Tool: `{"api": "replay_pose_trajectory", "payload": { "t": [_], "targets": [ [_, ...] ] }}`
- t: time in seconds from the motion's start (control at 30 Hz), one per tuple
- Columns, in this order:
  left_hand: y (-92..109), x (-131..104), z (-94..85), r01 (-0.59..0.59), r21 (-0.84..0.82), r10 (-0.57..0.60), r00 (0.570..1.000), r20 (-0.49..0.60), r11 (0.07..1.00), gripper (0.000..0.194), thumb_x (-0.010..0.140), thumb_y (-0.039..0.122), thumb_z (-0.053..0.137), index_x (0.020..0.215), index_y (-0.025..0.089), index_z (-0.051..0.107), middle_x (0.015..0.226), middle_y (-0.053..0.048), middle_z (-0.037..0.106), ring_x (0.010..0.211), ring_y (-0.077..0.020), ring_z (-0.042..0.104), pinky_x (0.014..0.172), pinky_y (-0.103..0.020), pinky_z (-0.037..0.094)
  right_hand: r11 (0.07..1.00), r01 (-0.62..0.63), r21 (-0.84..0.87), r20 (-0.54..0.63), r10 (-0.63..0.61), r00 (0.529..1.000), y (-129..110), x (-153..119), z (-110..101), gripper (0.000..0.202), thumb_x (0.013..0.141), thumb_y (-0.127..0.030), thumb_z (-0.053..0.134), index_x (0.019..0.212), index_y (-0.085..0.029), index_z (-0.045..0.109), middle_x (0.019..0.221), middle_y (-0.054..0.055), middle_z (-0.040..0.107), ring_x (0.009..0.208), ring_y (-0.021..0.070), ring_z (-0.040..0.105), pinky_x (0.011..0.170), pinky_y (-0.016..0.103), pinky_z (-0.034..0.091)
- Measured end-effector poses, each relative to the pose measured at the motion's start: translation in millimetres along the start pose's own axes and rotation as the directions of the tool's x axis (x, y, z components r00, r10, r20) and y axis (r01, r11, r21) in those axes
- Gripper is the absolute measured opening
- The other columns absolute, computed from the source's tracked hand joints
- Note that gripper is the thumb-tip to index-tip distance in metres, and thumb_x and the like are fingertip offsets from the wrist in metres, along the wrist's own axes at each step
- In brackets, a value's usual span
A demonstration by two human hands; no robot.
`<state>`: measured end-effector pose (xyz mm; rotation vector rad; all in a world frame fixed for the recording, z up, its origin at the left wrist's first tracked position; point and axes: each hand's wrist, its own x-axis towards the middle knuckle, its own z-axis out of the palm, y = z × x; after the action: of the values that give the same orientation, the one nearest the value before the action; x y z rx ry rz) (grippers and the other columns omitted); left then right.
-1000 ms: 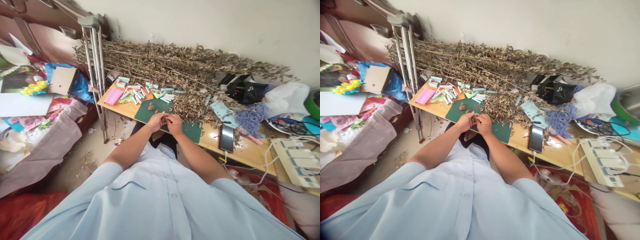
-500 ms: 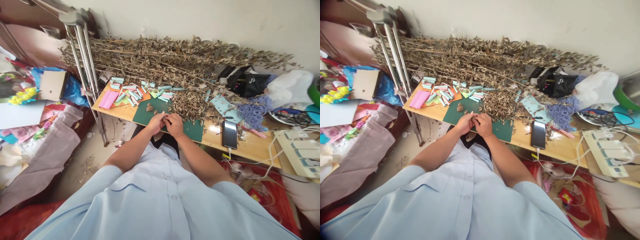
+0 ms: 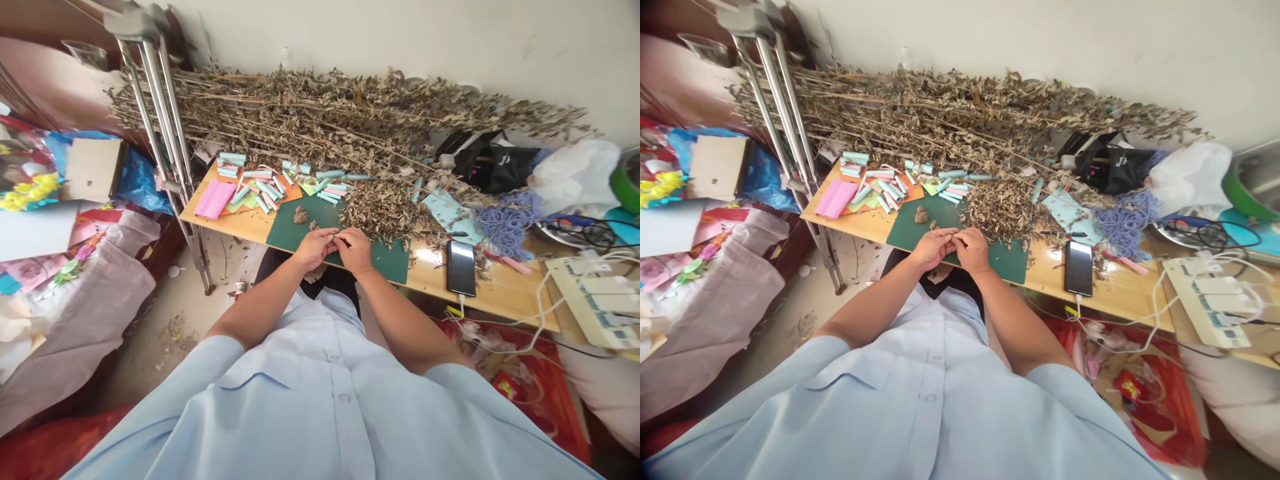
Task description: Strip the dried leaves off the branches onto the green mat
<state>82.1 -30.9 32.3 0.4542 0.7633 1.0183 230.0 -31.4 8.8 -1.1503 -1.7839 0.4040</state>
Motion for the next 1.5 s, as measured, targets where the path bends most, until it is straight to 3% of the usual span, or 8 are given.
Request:
{"api": "replay_pose_trajectory", "payload": {
  "t": [0.3, 0.47, 0.63, 0.87, 1.0, 1.1, 1.27, 1.5],
  "targets": [
    [4.6, 4.3, 2.4, 0.016, 0.016, -0.016, 0.999, -0.051, 1.0, 0.012, 0.087, 0.009, 0.062, 0.099, 0.009, 0.064, 0.079, -0.008, 0.07, 0.07, -0.0139, 0.07, 0.081, -0.032, 0.057, 0.992, 0.114, 0.049, 0.044, -0.116, 0.992, -5.7, -1.5, -8.8, 0.024, 0.087, -0.021, 0.062, 0.109, -0.024, 0.073, 0.103, 0.008, 0.071, 0.102, 0.0258, 0.064, 0.094, 0.049, 0.054],
    [3.8, 6.4, 0.9, 0.016, 0.018, -0.015, 0.999, -0.04, 1.0, 0.009, 0.087, 0.007, 0.06, 0.094, 0.012, 0.06, 0.075, -0.005, 0.069, 0.063, -0.0126, 0.068, 0.075, -0.031, 0.059, 0.997, 0.076, 0.011, -0.007, -0.076, 0.997, -1.6, -1.8, -3.1, 0.015, 0.091, -0.024, 0.063, 0.098, -0.025, 0.076, 0.096, 0.008, 0.073, 0.097, 0.0239, 0.066, 0.092, 0.047, 0.056],
    [-0.3, 9.9, 0.6, 0.025, 0.049, -0.023, 0.999, -0.045, 0.999, 0.005, 0.087, 0.009, 0.063, 0.092, 0.011, 0.062, 0.072, -0.005, 0.068, 0.065, -0.0128, 0.068, 0.081, -0.037, 0.06, 1.0, 0.02, 0.013, -0.057, -0.019, 0.998, -1.6, -0.9, -1.6, 0.014, 0.092, -0.027, 0.064, 0.088, -0.024, 0.077, 0.089, 0.006, 0.075, 0.089, 0.0223, 0.068, 0.086, 0.044, 0.057],
    [-1.0, 5.7, 7.1, -0.004, 0.213, 0.017, 0.998, -0.063, 0.977, 0.01, 0.093, 0.016, 0.058, 0.093, 0.009, 0.066, 0.076, -0.006, 0.069, 0.069, -0.0127, 0.069, 0.084, -0.036, 0.06, 0.999, -0.041, 0.012, -0.066, 0.042, 0.997, -0.1, -1.0, -1.8, 0.01, 0.088, -0.026, 0.067, 0.083, -0.024, 0.075, 0.086, 0.005, 0.074, 0.086, 0.0217, 0.068, 0.084, 0.041, 0.057],
    [4.9, -0.4, 2.9, -0.021, 0.36, 0.004, 0.999, 0.049, 0.933, 0.011, 0.087, 0.019, 0.069, 0.091, 0.009, 0.067, 0.08, -0.005, 0.07, 0.072, -0.0113, 0.068, 0.086, -0.033, 0.059, 0.996, -0.086, 0.007, -0.068, 0.086, 0.994, 3.0, -3.7, -1.1, 0.011, 0.086, -0.025, 0.067, 0.094, -0.022, 0.074, 0.087, 0.005, 0.074, 0.083, 0.0208, 0.068, 0.084, 0.039, 0.056],
    [10.1, -2.0, -1.9, 0.02, 0.407, -0.044, 0.998, 0.051, 0.913, 0.012, 0.085, 0.018, 0.072, 0.092, 0.009, 0.068, 0.081, -0.006, 0.072, 0.071, -0.0118, 0.069, 0.085, -0.032, 0.059, 0.994, -0.107, -0.002, -0.044, 0.107, 0.993, 4.7, -4.0, -0.6, 0.022, 0.085, -0.028, 0.07, 0.106, -0.022, 0.073, 0.087, 0.004, 0.074, 0.084, 0.021, 0.068, 0.086, 0.04, 0.056],
    [15.1, -0.4, -6.1, 0.043, 0.332, -0.067, 0.996, 0.059, 0.942, 0.012, 0.088, 0.02, 0.069, 0.093, 0.008, 0.067, 0.08, -0.008, 0.073, 0.07, -0.013, 0.071, 0.08, -0.031, 0.06, 0.995, -0.102, 0.005, -0.026, 0.102, 0.994, 2.4, 0.1, -0.2, 0.013, 0.088, -0.033, 0.069, 0.091, -0.025, 0.078, 0.094, 0.006, 0.075, 0.094, 0.0227, 0.069, 0.091, 0.042, 0.056],
    [19.4, 2.5, -14.2, 0.079, 0.185, -0.098, 0.99, 0.097, 0.98, 0.014, 0.091, 0.023, 0.067, 0.091, 0.01, 0.062, 0.078, -0.008, 0.071, 0.07, -0.0151, 0.073, 0.079, -0.033, 0.061, 0.994, -0.088, 0.07, -0.029, 0.09, 0.995, -12.4, 0.5, 3.2, 0.019, 0.092, -0.033, 0.063, 0.098, -0.025, 0.079, 0.101, 0.006, 0.073, 0.097, 0.0207, 0.069, 0.095, 0.04, 0.056]
  ]
}}
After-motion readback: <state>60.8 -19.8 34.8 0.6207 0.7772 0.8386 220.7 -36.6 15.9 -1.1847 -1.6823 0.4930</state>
